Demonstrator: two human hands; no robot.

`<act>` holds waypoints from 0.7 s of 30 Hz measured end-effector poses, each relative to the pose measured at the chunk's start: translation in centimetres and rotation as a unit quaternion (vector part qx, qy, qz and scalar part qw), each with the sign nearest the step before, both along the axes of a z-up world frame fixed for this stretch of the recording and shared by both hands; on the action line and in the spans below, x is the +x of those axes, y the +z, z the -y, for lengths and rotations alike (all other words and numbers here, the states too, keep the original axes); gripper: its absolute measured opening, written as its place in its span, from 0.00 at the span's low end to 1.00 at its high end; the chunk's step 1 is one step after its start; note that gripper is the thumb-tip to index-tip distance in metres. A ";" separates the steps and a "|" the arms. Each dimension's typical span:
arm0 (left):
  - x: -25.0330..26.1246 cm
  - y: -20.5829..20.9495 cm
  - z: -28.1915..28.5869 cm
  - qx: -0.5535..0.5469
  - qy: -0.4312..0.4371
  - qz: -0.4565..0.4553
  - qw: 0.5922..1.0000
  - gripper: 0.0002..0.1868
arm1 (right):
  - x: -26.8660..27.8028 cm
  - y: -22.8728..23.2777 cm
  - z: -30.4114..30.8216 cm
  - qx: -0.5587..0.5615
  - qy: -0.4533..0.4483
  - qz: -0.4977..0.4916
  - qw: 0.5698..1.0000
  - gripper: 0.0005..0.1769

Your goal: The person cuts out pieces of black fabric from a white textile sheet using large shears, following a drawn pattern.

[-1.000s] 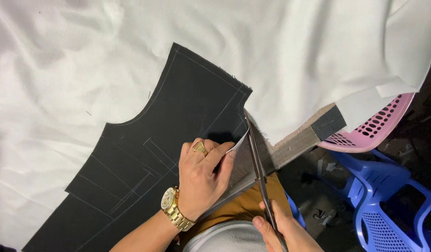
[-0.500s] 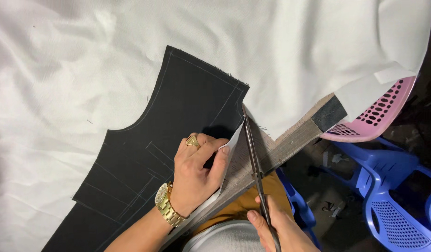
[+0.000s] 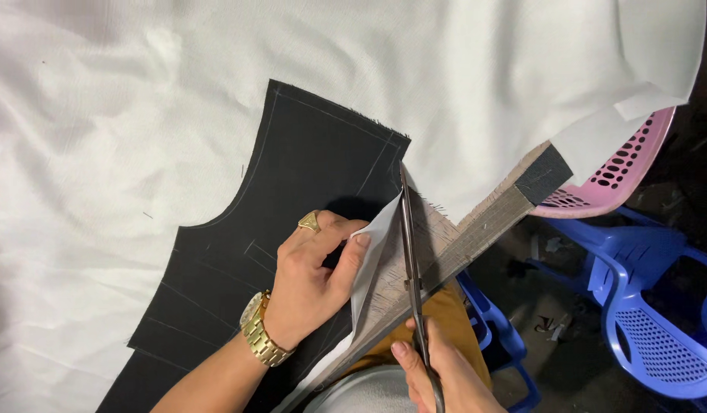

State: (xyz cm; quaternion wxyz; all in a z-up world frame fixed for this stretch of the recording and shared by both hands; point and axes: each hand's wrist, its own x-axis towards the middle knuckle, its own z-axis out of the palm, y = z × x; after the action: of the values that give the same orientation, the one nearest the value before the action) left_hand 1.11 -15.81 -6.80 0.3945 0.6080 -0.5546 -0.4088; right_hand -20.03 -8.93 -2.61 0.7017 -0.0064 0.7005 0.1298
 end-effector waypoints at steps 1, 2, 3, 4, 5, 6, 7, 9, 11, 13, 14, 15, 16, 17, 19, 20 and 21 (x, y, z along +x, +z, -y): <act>0.3 0.0 0.4 0.000 -0.002 -0.002 1.000 0.12 | 0.2 0.1 0.0 0.000 -0.002 -0.002 1.000 0.17; 0.7 0.0 0.8 -0.006 -0.025 -0.010 1.000 0.11 | 0.5 0.3 0.0 0.002 -0.040 0.012 0.999 0.17; 1.1 0.0 1.2 -0.012 -0.047 -0.018 0.999 0.11 | 0.8 0.4 0.0 0.004 -0.077 0.026 0.997 0.16; 1.4 -0.2 1.5 -0.012 -0.049 -0.019 0.999 0.11 | 0.4 -0.3 -1.2 0.004 -0.080 0.025 0.997 0.16; 1.7 -0.4 1.8 -0.029 -0.071 -0.029 0.997 0.10 | -0.1 -0.9 -2.3 -0.037 -0.055 0.040 0.997 0.19; 2.0 -0.6 2.1 -0.045 -0.094 -0.039 0.994 0.10 | -0.5 -1.6 -3.5 -0.077 -0.030 0.055 0.995 0.23; 2.2 -0.8 2.3 -0.045 -0.096 -0.040 0.994 0.10 | 0.3 -0.9 -2.5 -0.077 -0.032 0.054 0.995 0.23; 2.5 -1.4 2.6 -0.063 -0.127 -0.056 0.988 0.10 | 1.8 0.4 -0.4 0.001 -0.137 0.027 0.990 0.17; 2.5 -1.8 2.7 -0.064 -0.128 -0.064 0.988 0.10 | 3.1 0.8 -0.3 -0.008 -0.151 -0.004 0.989 0.16; 2.5 -2.4 2.7 -0.064 -0.132 -0.075 0.986 0.09 | 3.8 0.6 -0.9 -0.016 -0.167 -0.037 0.985 0.14; 2.5 -2.7 2.6 -0.059 -0.131 -0.077 0.987 0.10 | 3.8 0.2 -1.5 -0.036 -0.139 -0.020 0.989 0.17; 2.6 -3.0 2.5 -0.054 -0.130 -0.079 0.987 0.10 | 3.9 -0.3 -2.1 -0.056 -0.110 -0.003 0.992 0.19; 2.6 -3.2 2.6 -0.054 -0.131 -0.082 0.987 0.10 | 3.7 -1.0 -3.1 -0.056 -0.112 -0.006 0.992 0.19; 2.7 -3.4 2.6 -0.054 -0.133 -0.086 0.986 0.10 | 3.5 -1.7 -4.1 -0.116 -0.028 0.009 0.993 0.22; 2.9 -3.7 2.5 -0.055 -0.136 -0.093 0.985 0.10 | 3.9 -1.9 -4.6 -0.174 0.055 0.022 0.983 0.25; 3.0 -3.7 2.5 -0.035 -0.143 -0.096 0.984 0.12 | 4.4 -1.4 -4.0 -0.131 -0.025 0.027 0.991 0.24; 3.2 -3.7 2.4 -0.016 -0.150 -0.098 0.984 0.14 | 5.0 -0.9 -3.4 -0.088 -0.104 0.031 0.990 0.23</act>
State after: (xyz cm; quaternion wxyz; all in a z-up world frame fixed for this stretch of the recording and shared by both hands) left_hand 4.29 -18.24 -10.51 0.3908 0.4683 -0.6048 -0.5120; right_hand -15.06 -5.55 -3.47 0.7296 0.0012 0.6838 -0.0065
